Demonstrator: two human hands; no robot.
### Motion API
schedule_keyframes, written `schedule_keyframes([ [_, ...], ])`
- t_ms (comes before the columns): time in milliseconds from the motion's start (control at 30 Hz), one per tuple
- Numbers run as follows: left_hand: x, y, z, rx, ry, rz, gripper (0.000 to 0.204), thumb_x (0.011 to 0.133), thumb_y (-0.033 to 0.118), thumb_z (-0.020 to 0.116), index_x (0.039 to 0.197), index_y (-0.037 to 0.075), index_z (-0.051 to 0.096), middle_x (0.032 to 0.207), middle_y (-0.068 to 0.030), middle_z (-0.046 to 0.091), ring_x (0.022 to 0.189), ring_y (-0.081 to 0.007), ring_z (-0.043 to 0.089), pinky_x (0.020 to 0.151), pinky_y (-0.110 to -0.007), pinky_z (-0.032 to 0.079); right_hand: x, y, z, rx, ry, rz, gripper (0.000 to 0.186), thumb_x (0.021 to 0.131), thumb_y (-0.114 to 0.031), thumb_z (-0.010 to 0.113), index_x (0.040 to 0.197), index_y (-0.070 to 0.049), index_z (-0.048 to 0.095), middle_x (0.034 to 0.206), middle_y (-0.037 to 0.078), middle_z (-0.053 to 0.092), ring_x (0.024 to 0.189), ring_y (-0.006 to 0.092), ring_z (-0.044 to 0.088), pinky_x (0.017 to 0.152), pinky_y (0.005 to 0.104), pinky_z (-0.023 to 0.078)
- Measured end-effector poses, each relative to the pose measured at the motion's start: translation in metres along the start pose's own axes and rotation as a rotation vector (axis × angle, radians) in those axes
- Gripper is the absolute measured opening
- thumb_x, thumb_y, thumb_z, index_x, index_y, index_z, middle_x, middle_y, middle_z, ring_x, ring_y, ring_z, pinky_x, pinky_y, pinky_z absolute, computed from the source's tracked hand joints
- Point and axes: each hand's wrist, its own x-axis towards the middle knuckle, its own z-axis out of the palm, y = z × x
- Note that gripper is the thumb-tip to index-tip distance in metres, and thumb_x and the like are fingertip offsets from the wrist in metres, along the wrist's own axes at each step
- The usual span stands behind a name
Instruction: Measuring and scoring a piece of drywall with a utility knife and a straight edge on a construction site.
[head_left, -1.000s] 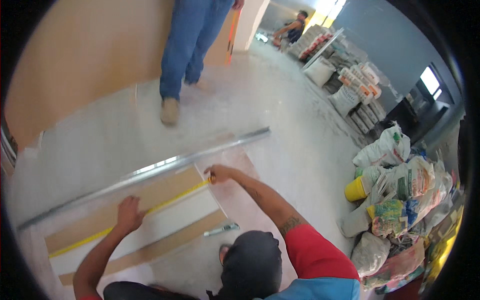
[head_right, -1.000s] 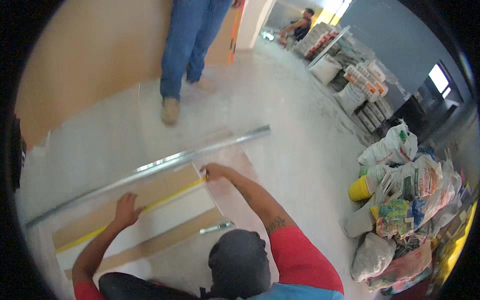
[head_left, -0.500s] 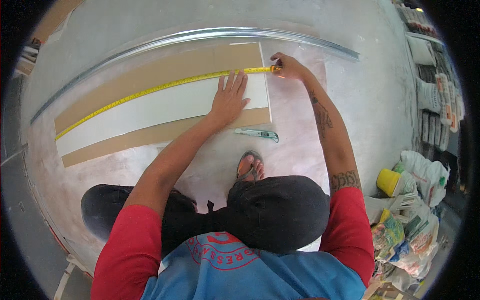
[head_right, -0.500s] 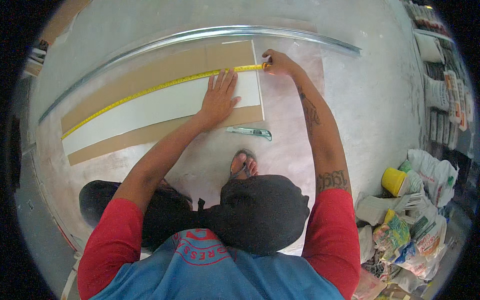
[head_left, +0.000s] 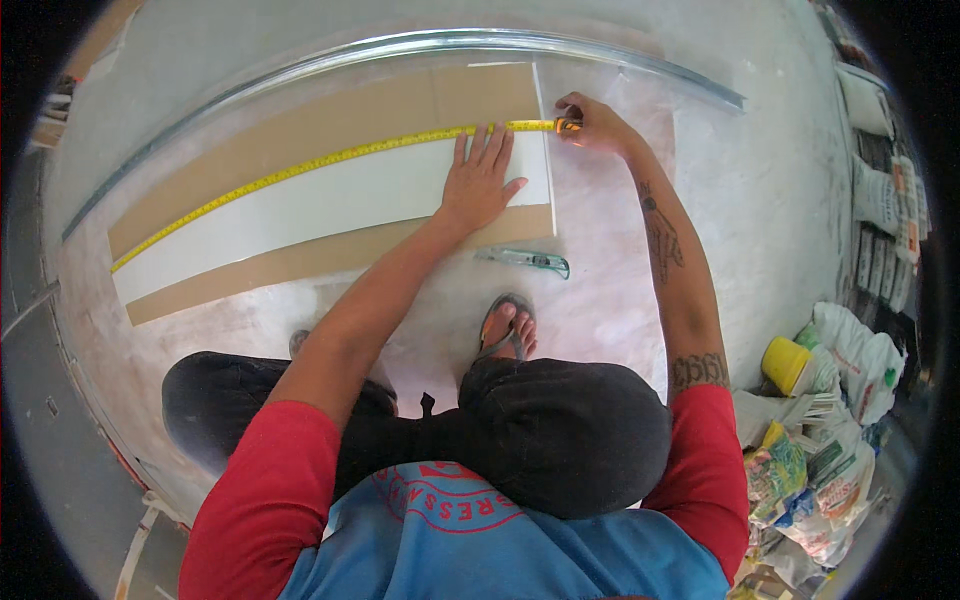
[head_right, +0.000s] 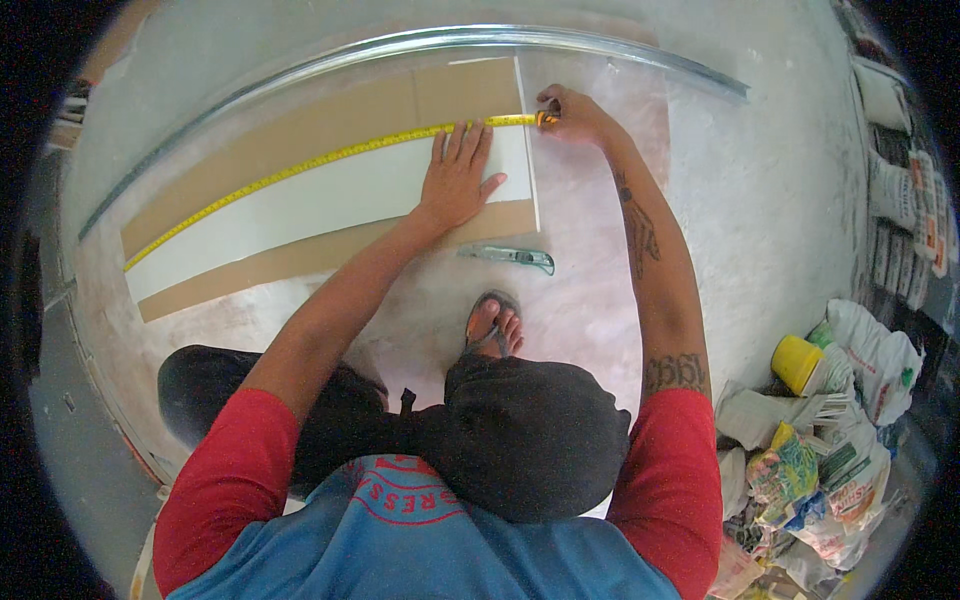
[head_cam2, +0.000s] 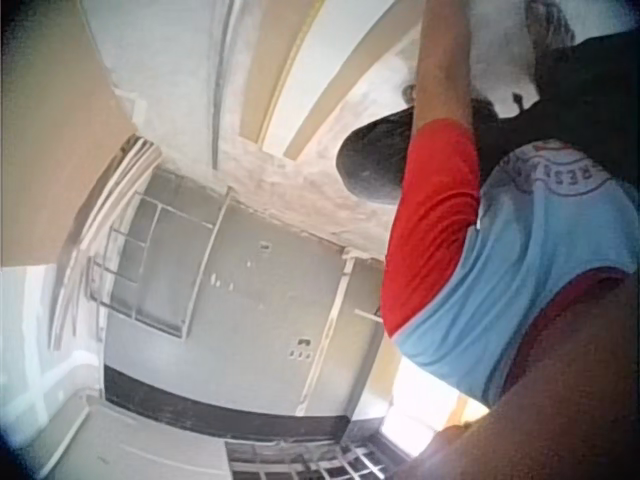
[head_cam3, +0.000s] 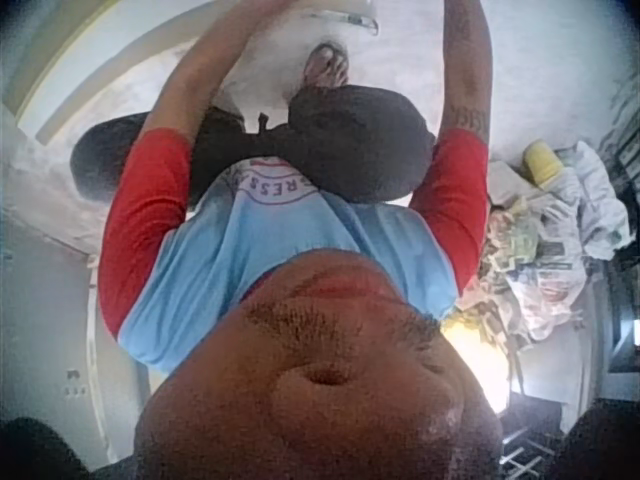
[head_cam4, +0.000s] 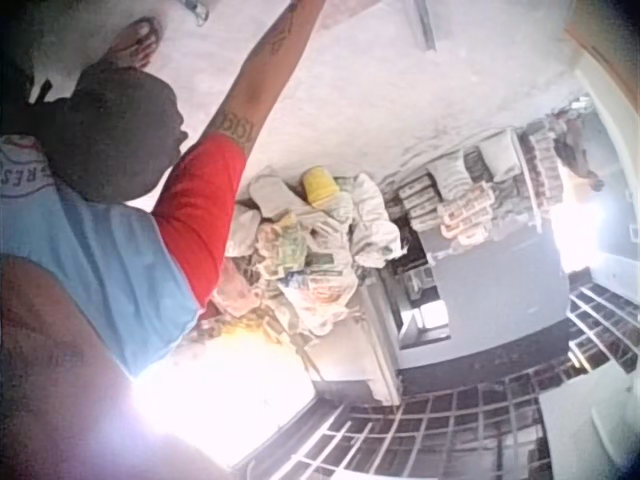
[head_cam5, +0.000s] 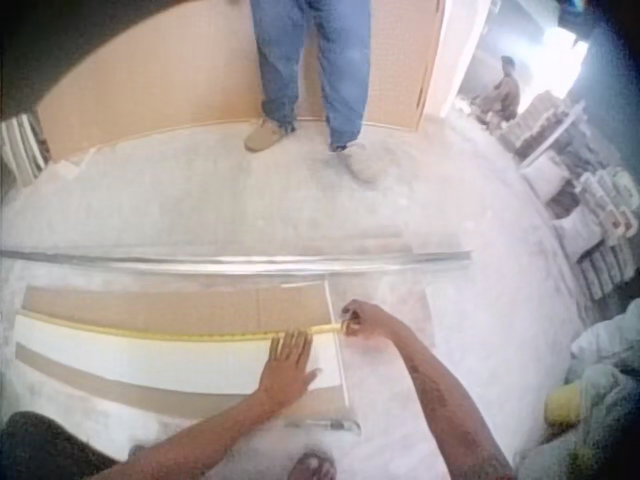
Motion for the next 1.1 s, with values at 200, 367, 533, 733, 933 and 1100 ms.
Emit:
schedule_keyframes([
  [200, -0.001, -0.002, 0.001, -0.014, -0.001, -0.005, 0.075, 0.094, 0.052, 0.046, 0.146, 0.0, 0.034, 0.149, -0.0174, 0.036, 0.14, -0.0358, 0.03, 0.114, -0.056, 0.019, -0.011, -0.005, 0.003, 0.043, 0.096, -0.081, 0.045, 0.074, -0.016, 0.077, 0.115, -0.002, 0.061, 0.106, 0.013, 0.067, 0.095, 0.0247, 0.066, 0.086, 0.0351, 0.052],
  [367, 0.0, 0.001, -0.003, -0.01, -0.01, -0.001, 0.077, 0.093, 0.054, 0.047, 0.147, 0.001, 0.033, 0.149, -0.0176, 0.037, 0.139, -0.0369, 0.031, 0.113, -0.057, 0.02, -0.022, -0.009, 0.005, -0.052, 0.118, -0.116, 0.046, 0.071, -0.023, 0.077, 0.111, -0.003, 0.064, 0.105, 0.017, 0.065, 0.097, 0.0314, 0.064, 0.087, 0.0372, 0.051],
  [533, 0.002, 0.003, -0.002, 0.005, -0.014, 0.0, 0.078, 0.092, 0.055, 0.048, 0.147, 0.002, 0.033, 0.148, -0.0178, 0.037, 0.138, -0.0379, 0.032, 0.112, -0.058, 0.02, -0.038, -0.013, 0.017, -0.106, 0.235, -0.171, 0.047, 0.072, -0.024, 0.078, 0.114, -0.007, 0.063, 0.112, 0.016, 0.061, 0.103, 0.0319, 0.06, 0.09, 0.0387, 0.049],
  [733, 0.002, 0.004, -0.002, 0.049, -0.026, -0.001, 0.078, 0.092, 0.055, 0.047, 0.147, 0.001, 0.034, 0.148, -0.0176, 0.038, 0.138, -0.0379, 0.032, 0.112, -0.058, 0.021, -0.073, -0.045, 0.033, -0.501, 0.655, -0.347, 0.047, 0.072, -0.025, 0.081, 0.111, -0.007, 0.063, 0.11, 0.015, 0.061, 0.1, 0.0323, 0.061, 0.088, 0.0429, 0.049],
  [933, 0.001, -0.003, 0.001, 0.047, -0.002, 0.0, 0.077, 0.093, 0.056, 0.046, 0.147, 0.002, 0.034, 0.147, -0.0173, 0.038, 0.138, -0.0374, 0.031, 0.111, -0.058, 0.021, -0.155, -0.074, 0.118, -0.205, 0.202, -0.37, 0.03, 0.075, -0.025, 0.075, 0.095, -0.005, 0.064, 0.098, 0.013, 0.06, 0.087, 0.0322, 0.06, 0.076, 0.0415, 0.049],
  [1100, 0.001, 0.0, 0.004, 0.089, -0.008, 0.001, 0.077, 0.093, 0.057, 0.045, 0.147, 0.003, 0.034, 0.148, -0.0168, 0.038, 0.14, -0.0383, 0.03, 0.112, -0.058, 0.021, -0.175, -0.086, 0.16, -0.192, 0.269, -0.293, 0.03, 0.076, -0.025, 0.074, 0.097, -0.007, 0.064, 0.096, 0.011, 0.06, 0.09, 0.03, 0.059, 0.079, 0.0417, 0.045],
])
